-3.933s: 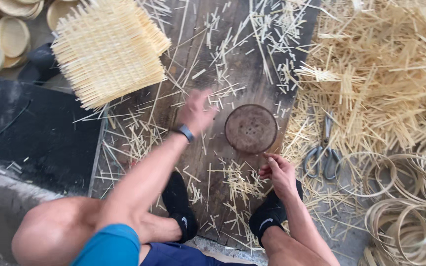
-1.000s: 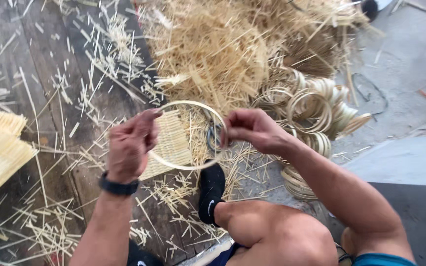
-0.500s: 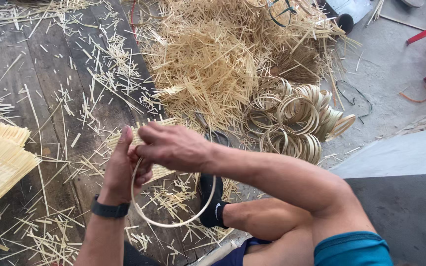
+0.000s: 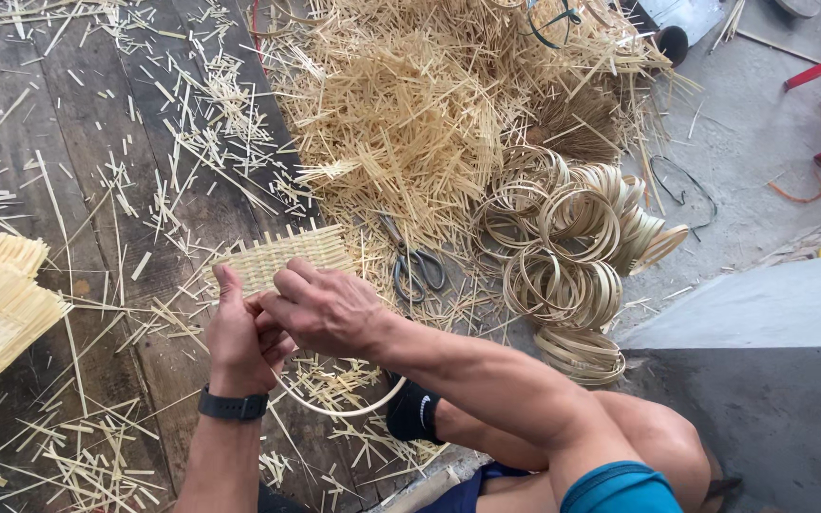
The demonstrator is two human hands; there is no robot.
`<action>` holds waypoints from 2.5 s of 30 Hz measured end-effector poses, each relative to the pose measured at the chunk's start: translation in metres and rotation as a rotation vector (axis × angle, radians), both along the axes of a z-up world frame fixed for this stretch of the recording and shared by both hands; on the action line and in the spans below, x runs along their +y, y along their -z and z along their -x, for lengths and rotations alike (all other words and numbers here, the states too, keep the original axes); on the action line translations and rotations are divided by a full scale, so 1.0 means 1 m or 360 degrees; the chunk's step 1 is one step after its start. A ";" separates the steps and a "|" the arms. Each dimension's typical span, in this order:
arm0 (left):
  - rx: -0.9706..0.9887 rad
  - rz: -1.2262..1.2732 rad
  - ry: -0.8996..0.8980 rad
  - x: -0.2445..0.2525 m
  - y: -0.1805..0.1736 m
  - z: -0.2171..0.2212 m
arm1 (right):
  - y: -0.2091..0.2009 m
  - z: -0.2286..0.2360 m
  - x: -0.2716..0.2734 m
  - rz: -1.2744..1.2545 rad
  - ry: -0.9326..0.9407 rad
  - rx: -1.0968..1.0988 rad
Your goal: The person constructs a bamboo steamer basket by fitting a woven base into a circular rim, using shears to trim the excess bamboo strips, and pressing a wooden block onto the base to secure it.
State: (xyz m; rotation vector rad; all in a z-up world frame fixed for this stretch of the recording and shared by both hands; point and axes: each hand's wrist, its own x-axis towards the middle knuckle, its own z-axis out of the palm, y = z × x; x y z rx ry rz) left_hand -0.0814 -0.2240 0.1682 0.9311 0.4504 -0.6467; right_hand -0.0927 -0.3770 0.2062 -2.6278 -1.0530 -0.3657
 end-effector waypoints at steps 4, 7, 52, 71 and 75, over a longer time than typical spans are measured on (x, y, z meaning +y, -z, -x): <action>0.0053 -0.0059 0.0082 0.009 0.007 -0.009 | 0.020 -0.017 -0.009 -0.0549 0.0025 0.0292; -0.0327 0.0123 -0.0437 0.024 0.027 -0.012 | 0.036 -0.037 -0.033 -0.1329 0.0767 0.1150; -0.0007 -0.0346 -0.0688 0.034 0.184 -0.026 | 0.173 -0.045 -0.037 -0.0985 0.1505 0.1451; -0.0863 -0.1894 -0.0240 0.047 0.204 -0.025 | 0.193 -0.040 -0.038 -0.0846 0.1475 0.1069; -0.0876 -0.2026 -0.0078 0.051 0.205 -0.029 | 0.192 -0.040 -0.041 -0.0897 0.1596 0.1206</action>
